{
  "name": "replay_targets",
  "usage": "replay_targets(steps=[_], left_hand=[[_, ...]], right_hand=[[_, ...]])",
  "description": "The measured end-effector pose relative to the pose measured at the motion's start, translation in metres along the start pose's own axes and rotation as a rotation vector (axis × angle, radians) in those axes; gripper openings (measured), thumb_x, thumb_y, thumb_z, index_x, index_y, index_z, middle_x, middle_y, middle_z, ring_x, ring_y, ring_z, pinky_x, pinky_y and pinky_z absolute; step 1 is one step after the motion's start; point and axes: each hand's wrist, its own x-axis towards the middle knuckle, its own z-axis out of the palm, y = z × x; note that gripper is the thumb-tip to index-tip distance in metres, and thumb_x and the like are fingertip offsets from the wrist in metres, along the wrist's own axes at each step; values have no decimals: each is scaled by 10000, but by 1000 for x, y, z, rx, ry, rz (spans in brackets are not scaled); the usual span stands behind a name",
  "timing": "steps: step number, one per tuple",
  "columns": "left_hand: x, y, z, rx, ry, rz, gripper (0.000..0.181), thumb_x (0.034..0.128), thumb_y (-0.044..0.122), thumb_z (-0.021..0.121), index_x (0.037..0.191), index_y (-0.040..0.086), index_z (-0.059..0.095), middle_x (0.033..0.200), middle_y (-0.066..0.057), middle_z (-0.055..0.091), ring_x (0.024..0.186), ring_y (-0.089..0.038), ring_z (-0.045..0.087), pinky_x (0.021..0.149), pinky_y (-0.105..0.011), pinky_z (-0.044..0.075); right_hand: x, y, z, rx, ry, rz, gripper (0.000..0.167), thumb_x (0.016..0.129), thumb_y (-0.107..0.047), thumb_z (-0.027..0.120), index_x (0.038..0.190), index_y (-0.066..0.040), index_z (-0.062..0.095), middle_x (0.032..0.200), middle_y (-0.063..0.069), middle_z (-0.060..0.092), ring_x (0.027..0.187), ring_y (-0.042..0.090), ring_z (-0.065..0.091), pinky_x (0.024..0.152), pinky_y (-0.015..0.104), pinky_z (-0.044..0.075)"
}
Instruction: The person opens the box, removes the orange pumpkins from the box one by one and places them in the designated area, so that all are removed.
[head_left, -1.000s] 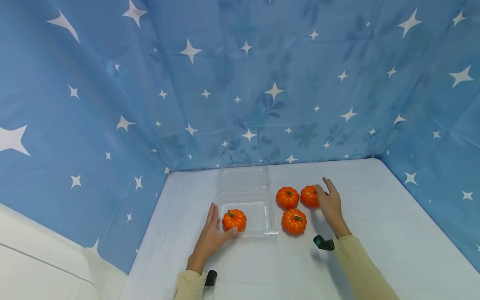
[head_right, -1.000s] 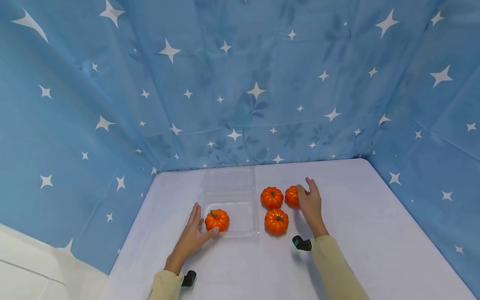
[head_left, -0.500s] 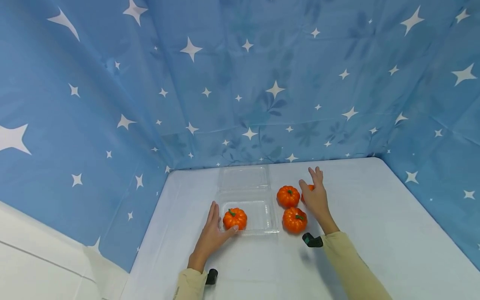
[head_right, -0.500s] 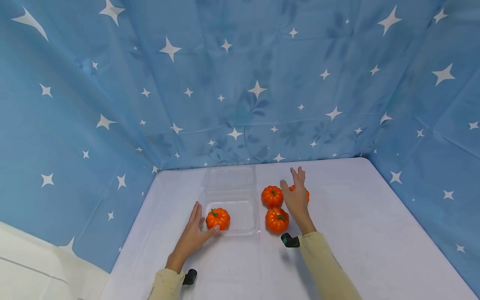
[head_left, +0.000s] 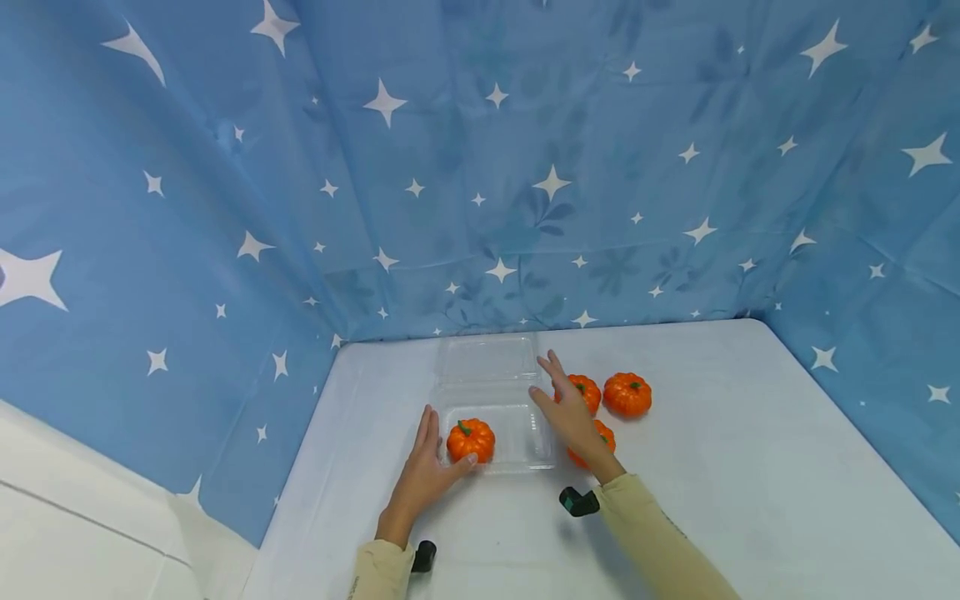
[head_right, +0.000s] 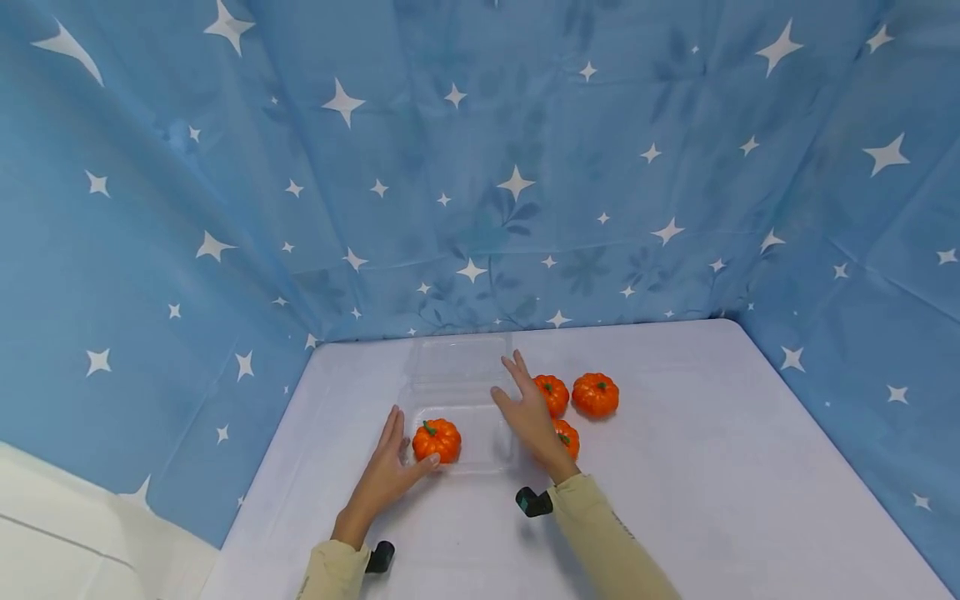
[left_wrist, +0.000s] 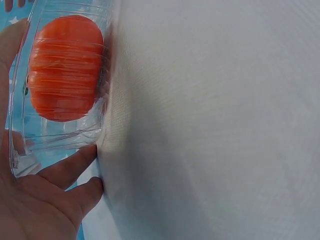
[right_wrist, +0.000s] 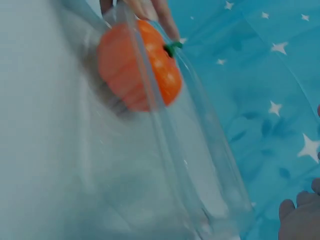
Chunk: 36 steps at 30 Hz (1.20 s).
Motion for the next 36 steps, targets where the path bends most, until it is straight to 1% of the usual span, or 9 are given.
replay_targets(steps=[3, 8, 13, 16, 19, 22, 26, 28, 36], left_hand=[[1, 0, 1, 6, -1, -3, 1200, 920, 622, 778, 1708, 2, 119, 1798, -105, 1, 1456, -454, 483, 1168, -571, 412], [3, 0, 1, 2, 7, 15, 1190, 921, 615, 779, 1705, -4, 133, 1798, -101, 10, 1458, -457, 479, 1159, -573, 422], [3, -1, 3, 9, 0, 21, 1188, 924, 617, 774, 1701, -11, 131, 1796, -115, 10, 1456, -451, 485, 1161, -553, 424], [2, 0, 3, 11, -2, 20, 1189, 926, 620, 772, 1703, -7, 127, 1796, -109, 3, 1454, -446, 488, 1161, -547, 426], [0, 0, 2, 17, -1, 19, 1187, 928, 624, 768, 1706, 0, 124, 1797, -102, -2, 1452, -445, 491, 1158, -551, 428], [-1, 0, 1, 21, 2, 21, 1188, 928, 627, 765, 1707, 2, 120, 1798, -98, -5, 1459, -441, 483, 1164, -561, 421], [-1, 0, 0, 23, 7, 20, 1190, 924, 631, 767, 1706, 1, 127, 1798, -97, 2, 1471, -440, 467, 1169, -570, 412], [-2, 0, 0, 26, 9, 21, 1189, 923, 632, 768, 1705, -1, 134, 1797, -101, 8, 1476, -444, 458, 1169, -577, 409], [-1, 1, 0, 18, 14, 24, 1191, 924, 619, 774, 1701, -12, 129, 1796, -116, 5, 1479, -444, 453, 1170, -563, 412]], right_hand=[[0, 2, 18, 45, -62, -16, 633, 1093, -156, 604, 1671, -56, 365, 1785, 134, 126, 1622, 384, 156, 1256, 587, 236], [0, 9, 43, 66, -177, -39, 615, 1076, -72, 583, 1655, -22, 382, 1765, 189, 162, 1609, 392, 197, 1254, 555, 257], [-1, 15, 56, 82, -331, 26, 622, 1043, -19, 538, 1650, -43, 406, 1742, 189, 256, 1565, 456, 292, 1237, 597, 282], [0, 16, 59, 109, -436, 72, 677, 984, 11, 548, 1645, -44, 416, 1709, 201, 335, 1533, 494, 339, 1212, 636, 315], [0, 18, 61, 120, -532, 109, 750, 911, 26, 594, 1638, -34, 423, 1676, 205, 393, 1508, 472, 390, 1198, 627, 355], [1, 19, 63, 89, -589, 126, 773, 882, 9, 666, 1625, -65, 464, 1643, 180, 445, 1461, 414, 448, 1183, 600, 400], [2, 20, 66, 47, -612, 128, 737, 912, -33, 753, 1604, -126, 518, 1621, 146, 474, 1439, 380, 466, 1171, 582, 423], [3, 20, 67, 44, -605, 124, 716, 924, -26, 774, 1592, -126, 535, 1610, 151, 488, 1440, 389, 470, 1170, 578, 426], [2, 20, 68, 4, -501, 97, 637, 922, 19, 770, 1526, -93, 603, 1543, 188, 547, 1345, 450, 557, 1086, 571, 514]])
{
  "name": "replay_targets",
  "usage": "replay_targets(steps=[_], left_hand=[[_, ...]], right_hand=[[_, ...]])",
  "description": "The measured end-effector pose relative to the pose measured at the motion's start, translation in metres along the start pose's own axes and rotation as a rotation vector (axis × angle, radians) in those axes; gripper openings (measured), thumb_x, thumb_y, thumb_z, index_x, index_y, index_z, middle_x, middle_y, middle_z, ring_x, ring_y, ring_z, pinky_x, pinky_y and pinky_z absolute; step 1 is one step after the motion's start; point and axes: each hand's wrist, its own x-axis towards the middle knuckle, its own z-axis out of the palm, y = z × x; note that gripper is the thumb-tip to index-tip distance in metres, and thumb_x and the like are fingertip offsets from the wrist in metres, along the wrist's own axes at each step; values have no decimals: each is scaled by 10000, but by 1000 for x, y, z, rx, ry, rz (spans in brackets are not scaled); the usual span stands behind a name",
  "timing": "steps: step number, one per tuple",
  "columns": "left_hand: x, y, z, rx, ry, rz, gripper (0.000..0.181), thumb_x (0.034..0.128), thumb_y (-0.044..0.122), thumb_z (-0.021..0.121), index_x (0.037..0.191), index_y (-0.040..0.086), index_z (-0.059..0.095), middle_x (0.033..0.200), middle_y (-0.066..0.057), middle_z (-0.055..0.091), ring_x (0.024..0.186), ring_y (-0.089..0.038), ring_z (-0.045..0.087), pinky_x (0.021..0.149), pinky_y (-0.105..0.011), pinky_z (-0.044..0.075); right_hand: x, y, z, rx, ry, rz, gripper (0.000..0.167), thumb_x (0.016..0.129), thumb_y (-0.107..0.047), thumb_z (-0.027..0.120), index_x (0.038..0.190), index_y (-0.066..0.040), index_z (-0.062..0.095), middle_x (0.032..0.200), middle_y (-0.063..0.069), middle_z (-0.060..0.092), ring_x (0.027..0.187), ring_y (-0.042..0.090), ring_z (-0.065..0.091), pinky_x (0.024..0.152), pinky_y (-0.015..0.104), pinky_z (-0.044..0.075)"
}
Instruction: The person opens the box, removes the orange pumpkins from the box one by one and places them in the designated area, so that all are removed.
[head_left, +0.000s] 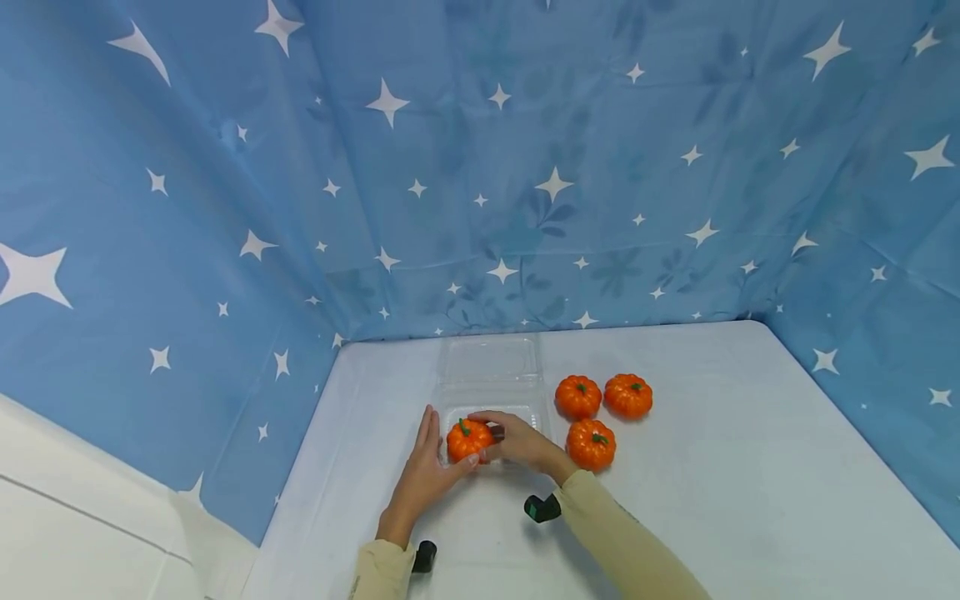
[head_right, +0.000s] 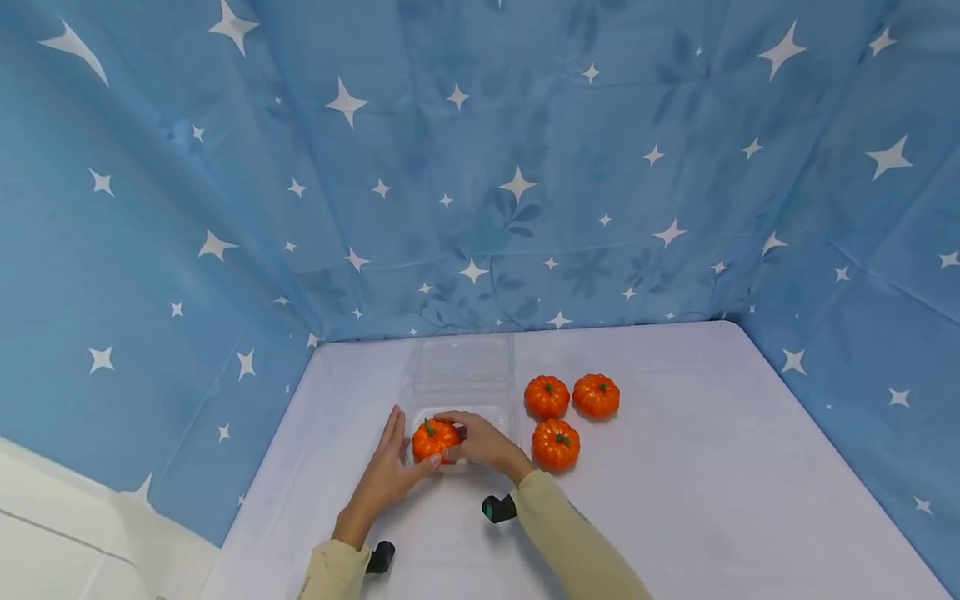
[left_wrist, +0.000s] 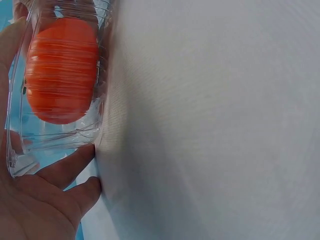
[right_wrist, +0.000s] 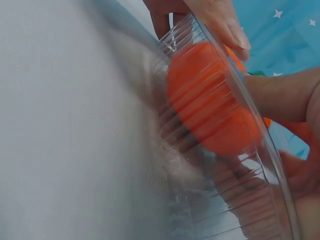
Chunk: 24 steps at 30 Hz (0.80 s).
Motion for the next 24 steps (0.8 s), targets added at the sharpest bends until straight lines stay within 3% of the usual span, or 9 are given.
replay_targets(steps=[12, 18, 24], left_hand=[[-1, 0, 1, -19, -11, -13, 1167, 933, 552, 802, 1708, 2, 124, 1798, -109, 5, 1451, -437, 496, 1154, -575, 429], [0, 0, 1, -15, -13, -31, 1167, 930, 539, 809, 1716, 25, 116, 1801, -80, -6, 1455, -439, 491, 1151, -596, 427], [1, 1, -1, 7, -16, -32, 1156, 943, 534, 796, 1712, 12, 109, 1799, -100, -5, 1450, -445, 495, 1161, -602, 411]], right_hand=[[-10, -11, -8, 68, 205, -6, 598, 956, -65, 788, 1520, -130, 599, 1568, 149, 506, 1386, 471, 506, 1120, 642, 454], [-15, -16, -15, 80, 259, -16, 624, 955, -146, 810, 1538, -187, 592, 1544, 99, 519, 1373, 437, 527, 1091, 607, 496], [-27, -21, -25, 85, 321, -22, 628, 941, -142, 829, 1527, -179, 603, 1524, 107, 527, 1338, 428, 566, 1037, 545, 556]])
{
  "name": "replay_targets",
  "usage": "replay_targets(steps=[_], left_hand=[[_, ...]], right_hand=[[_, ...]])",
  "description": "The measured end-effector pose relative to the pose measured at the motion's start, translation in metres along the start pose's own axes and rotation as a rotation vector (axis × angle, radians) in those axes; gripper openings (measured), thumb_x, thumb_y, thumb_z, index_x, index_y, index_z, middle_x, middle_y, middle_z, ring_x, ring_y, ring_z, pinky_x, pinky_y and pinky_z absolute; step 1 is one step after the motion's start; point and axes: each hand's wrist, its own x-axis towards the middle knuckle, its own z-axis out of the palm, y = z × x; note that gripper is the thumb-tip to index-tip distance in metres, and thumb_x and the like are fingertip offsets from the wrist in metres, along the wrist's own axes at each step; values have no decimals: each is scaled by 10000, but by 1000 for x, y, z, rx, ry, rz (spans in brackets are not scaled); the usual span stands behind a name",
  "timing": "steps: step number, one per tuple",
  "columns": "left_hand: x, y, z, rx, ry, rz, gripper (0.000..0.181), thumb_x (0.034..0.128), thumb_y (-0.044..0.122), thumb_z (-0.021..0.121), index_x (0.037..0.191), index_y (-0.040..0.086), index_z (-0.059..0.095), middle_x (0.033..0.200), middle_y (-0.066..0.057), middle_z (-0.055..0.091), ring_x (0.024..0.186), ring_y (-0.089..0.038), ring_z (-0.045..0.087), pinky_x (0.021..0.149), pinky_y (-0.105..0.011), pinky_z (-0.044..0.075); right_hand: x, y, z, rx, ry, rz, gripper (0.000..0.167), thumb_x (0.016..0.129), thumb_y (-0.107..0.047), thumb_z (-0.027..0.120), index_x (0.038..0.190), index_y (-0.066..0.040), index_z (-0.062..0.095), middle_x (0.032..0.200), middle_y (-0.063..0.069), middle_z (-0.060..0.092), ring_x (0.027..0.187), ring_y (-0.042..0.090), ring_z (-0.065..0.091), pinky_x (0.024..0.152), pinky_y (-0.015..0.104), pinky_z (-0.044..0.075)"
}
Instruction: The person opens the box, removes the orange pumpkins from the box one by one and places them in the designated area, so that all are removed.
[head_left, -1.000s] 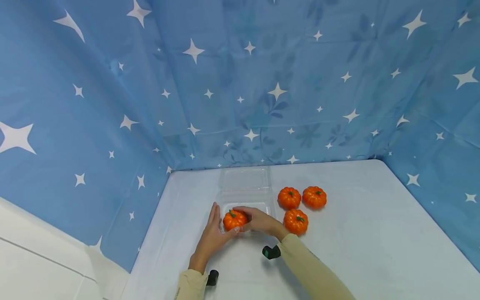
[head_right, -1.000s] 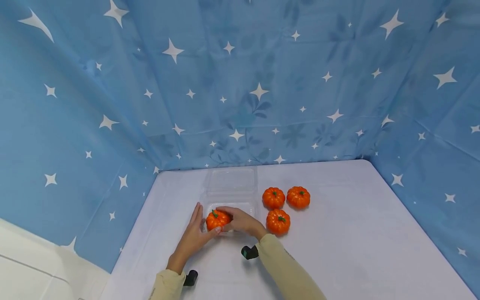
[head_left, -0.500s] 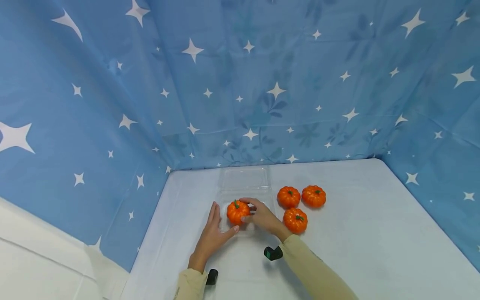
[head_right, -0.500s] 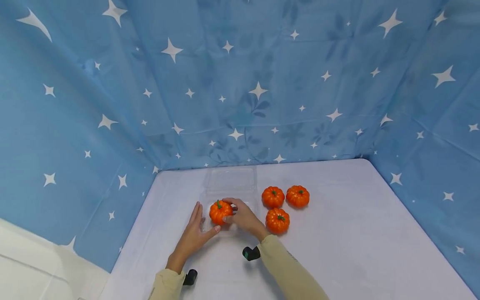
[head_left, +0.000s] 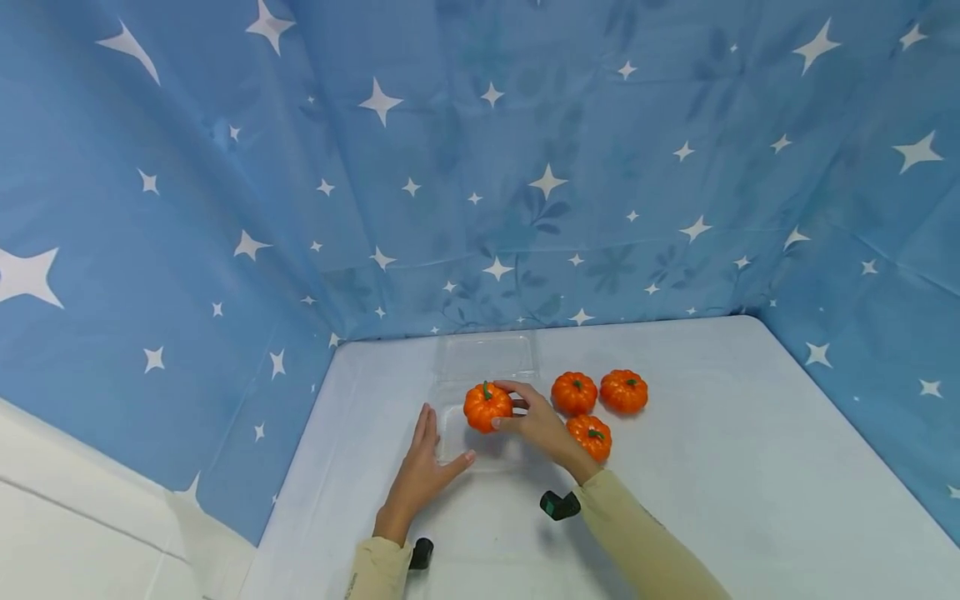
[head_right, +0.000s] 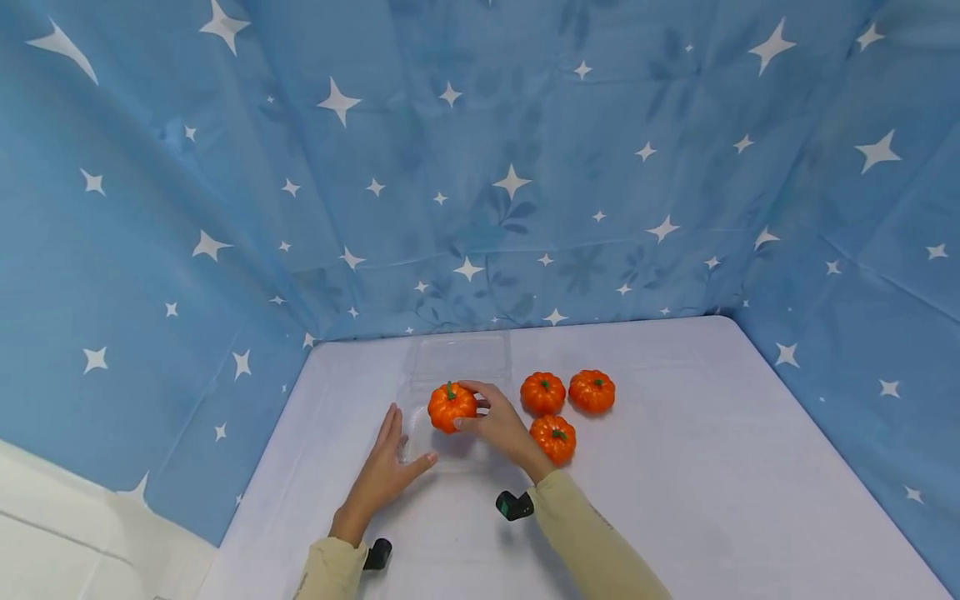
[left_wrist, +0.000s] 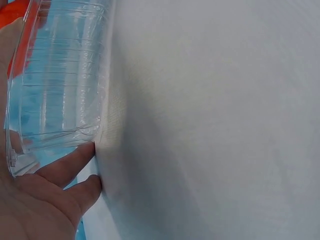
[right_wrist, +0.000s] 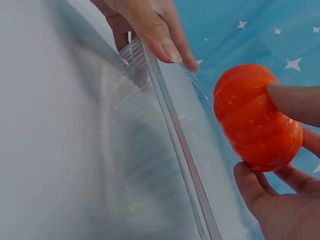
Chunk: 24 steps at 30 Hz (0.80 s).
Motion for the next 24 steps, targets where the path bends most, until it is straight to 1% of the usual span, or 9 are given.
replay_targets(steps=[3, 7, 11, 14, 19, 24], left_hand=[[-1, 0, 0, 8, 6, 0, 1152, 946, 536, 792, 1711, 7, 111, 1798, -105, 3, 1449, -448, 495, 1169, -602, 401], [-2, 0, 0, 9, 5, 1, 1144, 953, 521, 792, 1709, 3, 106, 1798, -106, -2, 1453, -444, 491, 1182, -589, 389], [-3, 0, 0, 8, 1, 5, 1160, 947, 532, 797, 1709, 4, 100, 1797, -113, -4, 1454, -442, 489, 1188, -582, 385], [-4, 0, 0, 8, -3, 12, 1188, 935, 569, 795, 1709, 5, 92, 1796, -118, -5, 1453, -437, 492, 1192, -575, 384], [-5, -1, -1, 5, 1, 31, 1211, 929, 612, 781, 1709, 5, 81, 1796, -121, -9, 1458, -434, 486, 1191, -576, 387], [-5, 0, -1, -19, 6, 55, 1206, 933, 605, 779, 1705, -8, 83, 1794, -134, -1, 1455, -441, 485, 1184, -584, 393]], right_hand=[[-5, -4, -8, -4, 25, -7, 625, 948, -138, 829, 1528, -178, 602, 1538, 115, 514, 1324, 430, 574, 1027, 534, 565], [-12, -8, -19, -3, 40, -12, 627, 964, -122, 816, 1543, -166, 583, 1567, 128, 477, 1361, 414, 534, 1090, 543, 518], [-19, -10, -34, -2, 46, -12, 643, 972, -132, 810, 1562, -143, 557, 1565, 153, 469, 1348, 431, 536, 1094, 547, 513], [-25, -9, -46, -17, 46, 3, 662, 970, -184, 818, 1572, -146, 545, 1553, 159, 474, 1336, 436, 540, 1086, 545, 519], [-34, -9, -65, -50, 64, 6, 677, 976, -250, 817, 1579, -141, 529, 1577, 179, 444, 1393, 435, 492, 1114, 574, 487], [-44, -9, -81, -101, 109, 24, 681, 985, -246, 807, 1588, -131, 512, 1605, 191, 418, 1421, 450, 454, 1136, 612, 451]])
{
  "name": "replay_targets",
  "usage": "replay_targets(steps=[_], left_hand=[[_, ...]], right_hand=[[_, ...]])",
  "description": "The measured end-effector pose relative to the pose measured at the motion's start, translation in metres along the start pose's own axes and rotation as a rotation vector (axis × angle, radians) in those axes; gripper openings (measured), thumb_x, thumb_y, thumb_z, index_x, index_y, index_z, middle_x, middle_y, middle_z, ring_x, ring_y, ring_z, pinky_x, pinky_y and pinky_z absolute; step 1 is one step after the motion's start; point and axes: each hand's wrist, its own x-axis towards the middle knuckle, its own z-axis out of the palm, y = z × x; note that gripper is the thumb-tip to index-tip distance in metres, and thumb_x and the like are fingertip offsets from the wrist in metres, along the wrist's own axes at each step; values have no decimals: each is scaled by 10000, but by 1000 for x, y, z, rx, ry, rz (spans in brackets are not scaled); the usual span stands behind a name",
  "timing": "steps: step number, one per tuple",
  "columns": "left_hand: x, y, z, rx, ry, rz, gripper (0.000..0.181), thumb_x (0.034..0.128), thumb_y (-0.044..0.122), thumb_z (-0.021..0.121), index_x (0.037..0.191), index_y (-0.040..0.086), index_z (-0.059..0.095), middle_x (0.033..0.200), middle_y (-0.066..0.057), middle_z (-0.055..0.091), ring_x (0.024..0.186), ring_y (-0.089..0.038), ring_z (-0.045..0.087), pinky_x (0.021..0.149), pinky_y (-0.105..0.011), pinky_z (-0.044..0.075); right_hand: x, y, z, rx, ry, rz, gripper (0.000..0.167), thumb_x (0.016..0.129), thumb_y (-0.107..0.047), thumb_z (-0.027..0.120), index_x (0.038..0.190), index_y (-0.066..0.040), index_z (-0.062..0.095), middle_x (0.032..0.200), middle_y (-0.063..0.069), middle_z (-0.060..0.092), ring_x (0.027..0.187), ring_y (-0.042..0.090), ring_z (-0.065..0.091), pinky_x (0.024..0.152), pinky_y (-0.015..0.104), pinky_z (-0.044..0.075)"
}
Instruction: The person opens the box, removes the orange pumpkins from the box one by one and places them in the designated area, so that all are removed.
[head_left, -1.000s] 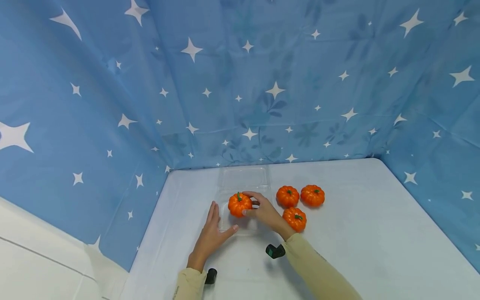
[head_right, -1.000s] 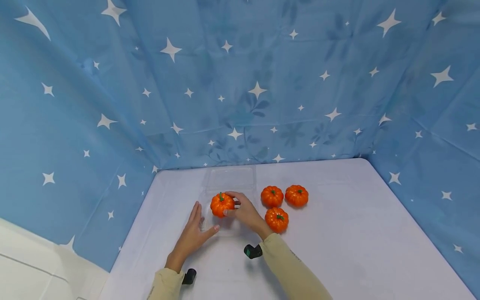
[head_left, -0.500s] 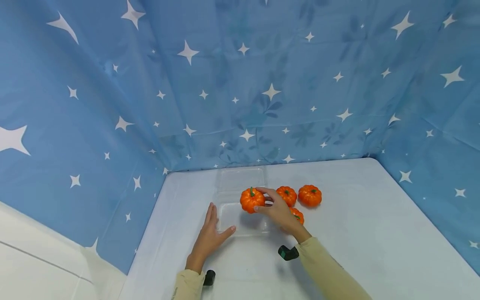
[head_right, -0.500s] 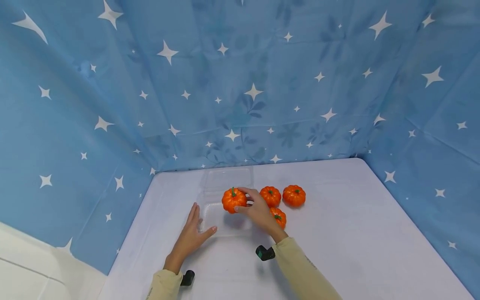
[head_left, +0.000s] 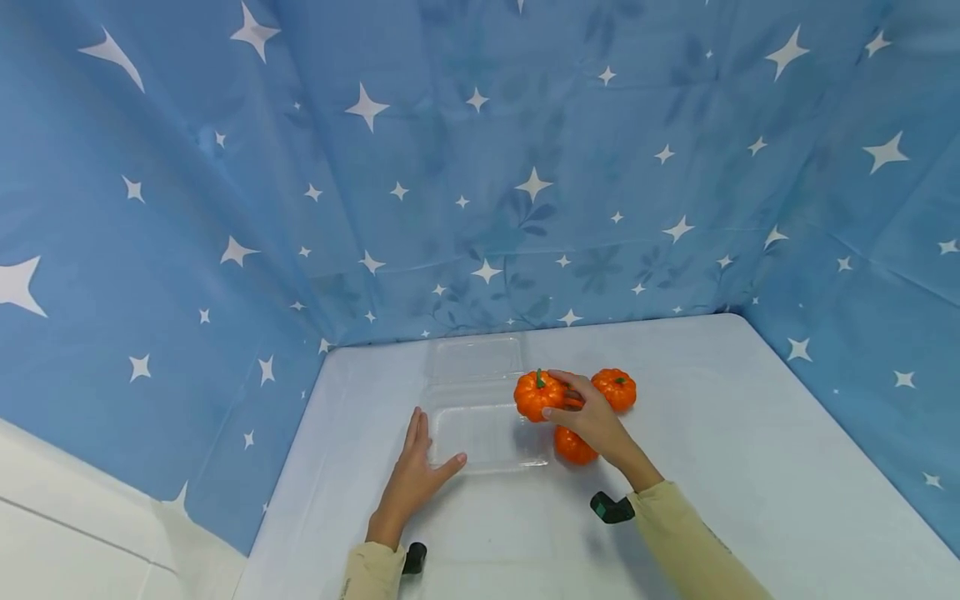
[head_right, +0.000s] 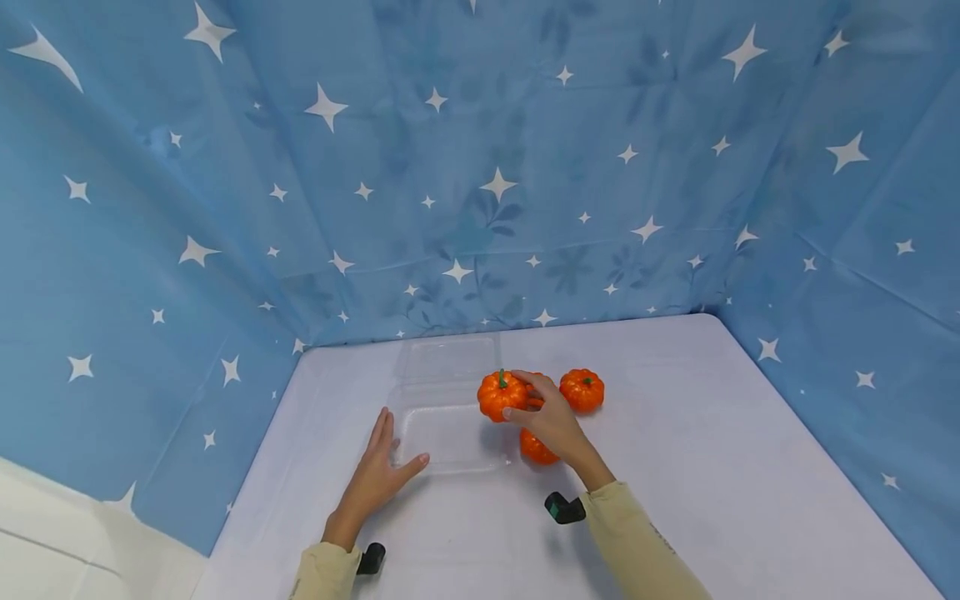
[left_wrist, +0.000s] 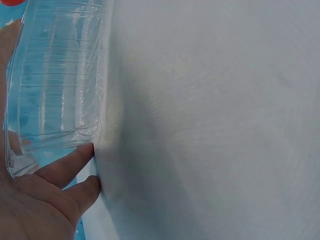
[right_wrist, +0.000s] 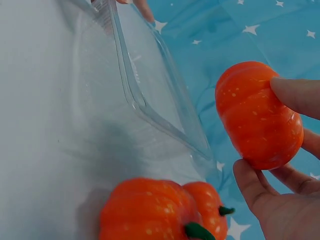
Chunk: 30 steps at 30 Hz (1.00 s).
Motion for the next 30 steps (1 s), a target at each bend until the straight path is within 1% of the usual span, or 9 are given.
replay_targets(steps=[6, 9, 13, 17, 20, 23, 26, 30], left_hand=[[-3, 0, 0, -2, -4, 6, 1195, 937, 584, 784, 1705, -6, 84, 1794, -131, -2, 1456, -439, 484, 1184, -588, 391], [-3, 0, 0, -6, 0, 12, 1189, 940, 581, 781, 1704, -12, 90, 1793, -138, 3, 1453, -446, 484, 1176, -600, 398], [-2, 1, 1, -10, -3, 10, 1190, 940, 589, 777, 1706, -5, 87, 1795, -128, -5, 1461, -446, 476, 1172, -606, 401], [0, 0, 1, -10, -5, 12, 1193, 941, 594, 775, 1708, 0, 81, 1796, -119, -17, 1468, -438, 470, 1173, -602, 402], [1, -3, 1, -5, -1, 13, 1192, 942, 595, 775, 1707, -4, 85, 1795, -128, -14, 1467, -438, 471, 1169, -601, 406], [0, -3, 1, -2, 0, 5, 1196, 937, 599, 778, 1710, 5, 85, 1796, -123, -12, 1468, -437, 469, 1172, -600, 404], [0, -2, 0, -6, -1, 2, 1198, 935, 601, 779, 1711, 10, 83, 1796, -113, -13, 1469, -440, 466, 1177, -602, 396], [-1, -1, -1, -7, -1, -5, 1204, 932, 605, 779, 1713, 13, 79, 1797, -98, -17, 1473, -441, 462, 1180, -605, 390]], right_hand=[[-8, 4, -17, -10, 31, 23, 705, 986, -271, 807, 1597, -123, 489, 1572, 201, 426, 1402, 463, 451, 1139, 624, 442], [-13, 7, -27, -32, 48, 31, 716, 989, -282, 801, 1604, -120, 474, 1594, 205, 401, 1417, 470, 437, 1149, 627, 430], [-20, 12, -40, -54, 73, 45, 715, 1006, -260, 774, 1620, -95, 447, 1651, 228, 344, 1443, 483, 414, 1163, 641, 405], [-28, 18, -51, -58, 96, 60, 710, 1019, -266, 759, 1627, -86, 439, 1648, 237, 342, 1427, 479, 425, 1149, 634, 426], [-34, 24, -58, -66, 104, 58, 724, 1022, -274, 759, 1632, -70, 428, 1643, 240, 343, 1423, 473, 435, 1153, 622, 425], [-40, 32, -67, -76, 110, 52, 746, 1025, -269, 759, 1639, -40, 404, 1654, 254, 323, 1437, 483, 426, 1171, 629, 397], [-46, 40, -75, -87, 120, 72, 757, 1029, -278, 753, 1645, -34, 388, 1667, 263, 301, 1444, 504, 410, 1160, 655, 396], [-55, 49, -83, -104, 128, 112, 753, 1032, -288, 743, 1645, -39, 384, 1651, 269, 315, 1446, 523, 401, 1136, 682, 411]])
